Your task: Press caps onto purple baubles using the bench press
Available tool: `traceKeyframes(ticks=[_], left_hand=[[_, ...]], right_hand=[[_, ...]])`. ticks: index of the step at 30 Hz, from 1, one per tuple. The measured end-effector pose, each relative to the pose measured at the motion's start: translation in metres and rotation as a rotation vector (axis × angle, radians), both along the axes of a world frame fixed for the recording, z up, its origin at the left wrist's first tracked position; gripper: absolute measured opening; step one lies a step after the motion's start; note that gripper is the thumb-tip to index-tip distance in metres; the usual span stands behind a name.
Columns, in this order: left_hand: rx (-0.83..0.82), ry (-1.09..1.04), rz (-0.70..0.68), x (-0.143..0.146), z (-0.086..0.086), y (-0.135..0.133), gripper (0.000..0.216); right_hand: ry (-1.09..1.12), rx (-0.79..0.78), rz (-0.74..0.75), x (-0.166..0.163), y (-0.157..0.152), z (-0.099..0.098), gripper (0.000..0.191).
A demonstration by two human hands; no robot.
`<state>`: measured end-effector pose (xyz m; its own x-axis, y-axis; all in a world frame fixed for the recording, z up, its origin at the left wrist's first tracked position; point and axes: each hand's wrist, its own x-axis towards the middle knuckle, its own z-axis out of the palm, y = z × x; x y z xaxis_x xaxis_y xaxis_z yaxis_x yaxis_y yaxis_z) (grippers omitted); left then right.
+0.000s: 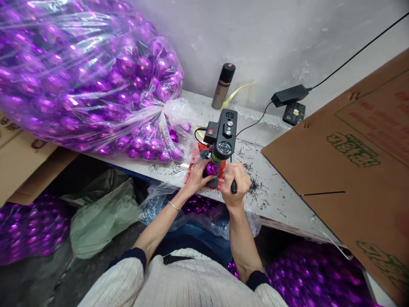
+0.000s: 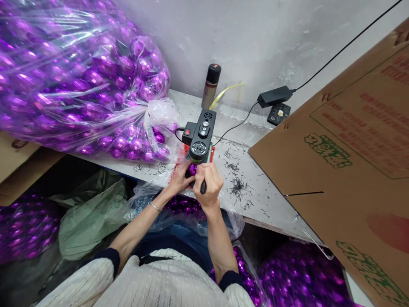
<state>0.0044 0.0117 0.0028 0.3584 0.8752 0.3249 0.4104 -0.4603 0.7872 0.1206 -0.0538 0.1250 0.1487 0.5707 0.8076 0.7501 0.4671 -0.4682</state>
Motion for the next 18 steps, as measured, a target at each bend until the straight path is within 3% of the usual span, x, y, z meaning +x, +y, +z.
traceKeyframes(ticks=[10,18], left_hand=[[-0.023,-0.064,0.035,0.0,-0.013,-0.005,0.064],[-0.003,-0.043,0.042,0.001,-0.013,-0.005,0.062]], right_hand=[[0.001,0.02,0.011,-0.001,-0.002,-0.004,0.022],[-0.002,0.088,-0.003,-0.002,0.0,-0.044,0.023]])
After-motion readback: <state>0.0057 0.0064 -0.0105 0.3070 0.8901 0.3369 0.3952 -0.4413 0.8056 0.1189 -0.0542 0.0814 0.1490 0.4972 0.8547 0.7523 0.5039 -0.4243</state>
